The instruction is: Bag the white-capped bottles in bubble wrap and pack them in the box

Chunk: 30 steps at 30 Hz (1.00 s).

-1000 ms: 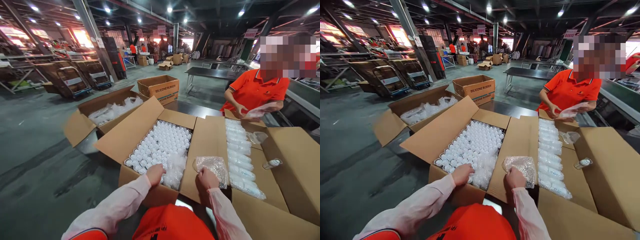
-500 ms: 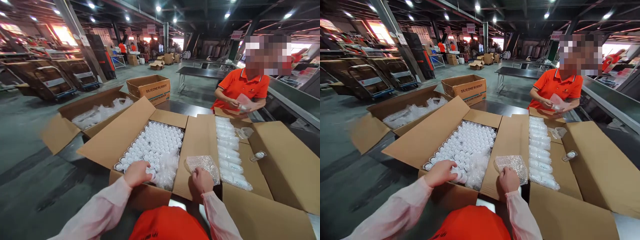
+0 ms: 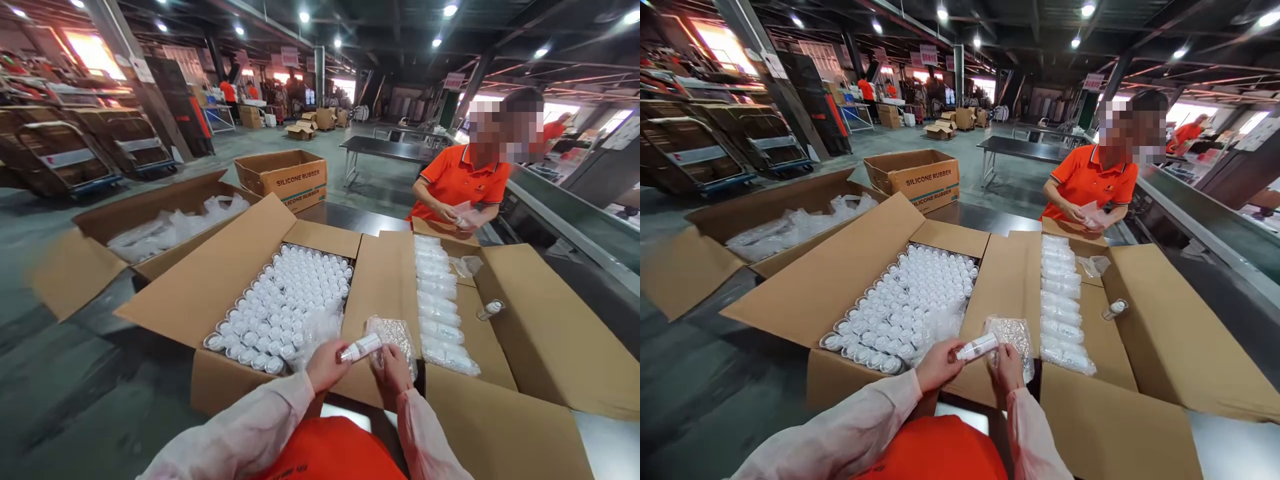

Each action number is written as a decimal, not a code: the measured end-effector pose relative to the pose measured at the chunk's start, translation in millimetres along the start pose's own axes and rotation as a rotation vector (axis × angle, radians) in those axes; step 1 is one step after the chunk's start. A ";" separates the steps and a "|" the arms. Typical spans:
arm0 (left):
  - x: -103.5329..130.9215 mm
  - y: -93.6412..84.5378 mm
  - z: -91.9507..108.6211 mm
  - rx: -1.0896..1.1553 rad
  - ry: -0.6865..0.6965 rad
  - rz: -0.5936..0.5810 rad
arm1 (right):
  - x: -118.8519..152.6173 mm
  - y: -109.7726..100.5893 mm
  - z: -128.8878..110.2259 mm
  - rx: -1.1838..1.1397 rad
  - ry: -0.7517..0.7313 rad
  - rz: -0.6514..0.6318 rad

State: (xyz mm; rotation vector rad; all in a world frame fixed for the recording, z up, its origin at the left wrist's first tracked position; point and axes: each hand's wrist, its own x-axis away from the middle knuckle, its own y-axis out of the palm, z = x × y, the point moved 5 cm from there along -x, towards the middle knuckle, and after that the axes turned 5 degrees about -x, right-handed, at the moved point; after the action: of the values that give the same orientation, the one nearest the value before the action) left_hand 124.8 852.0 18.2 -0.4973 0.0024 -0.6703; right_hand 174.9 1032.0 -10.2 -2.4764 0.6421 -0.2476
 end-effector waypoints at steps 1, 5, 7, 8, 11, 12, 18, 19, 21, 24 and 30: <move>-0.9 1.6 6.6 -0.209 0.087 -0.011 | 2.5 -2.5 -0.9 -0.002 -0.016 0.031; -4.8 -1.6 19.0 -0.553 0.180 -0.012 | 15.7 -8.4 -19.3 0.009 -0.193 0.085; -10.6 -0.5 11.4 -0.278 0.036 -0.130 | 23.4 -7.3 -36.0 0.049 -0.395 -0.004; -12.4 4.0 4.9 -0.032 -0.077 -0.242 | 27.8 -7.1 -43.6 0.076 -0.494 -0.055; -9.3 23.3 -6.6 0.625 -0.345 -0.538 | 37.9 -14.2 -55.4 0.143 -0.640 -0.084; -7.8 28.0 -7.9 0.776 -0.376 -0.567 | 40.0 -18.6 -56.5 0.158 -0.645 -0.045; -1.0 41.7 -14.2 1.227 -0.378 -0.323 | 49.3 -31.0 -57.6 0.172 -0.583 0.176; -0.5 42.0 -12.7 1.205 -0.364 -0.326 | 51.2 -29.5 -59.2 0.153 -0.590 0.178; -2.2 39.6 -7.7 1.240 -0.349 -0.324 | 55.5 -25.7 -63.7 0.113 -0.617 0.183; -11.8 30.6 -0.1 1.325 -0.303 -0.185 | 62.8 -18.9 -73.2 0.067 -0.676 0.168; -30.0 30.4 2.9 1.129 -0.242 0.045 | 75.7 1.1 -96.7 -0.049 -0.828 0.056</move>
State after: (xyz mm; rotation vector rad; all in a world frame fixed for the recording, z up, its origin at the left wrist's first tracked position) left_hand 119.7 891.5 2.6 0.5131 -0.5627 -0.4680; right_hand 210.6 947.6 71.5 -2.3040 0.3477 0.7845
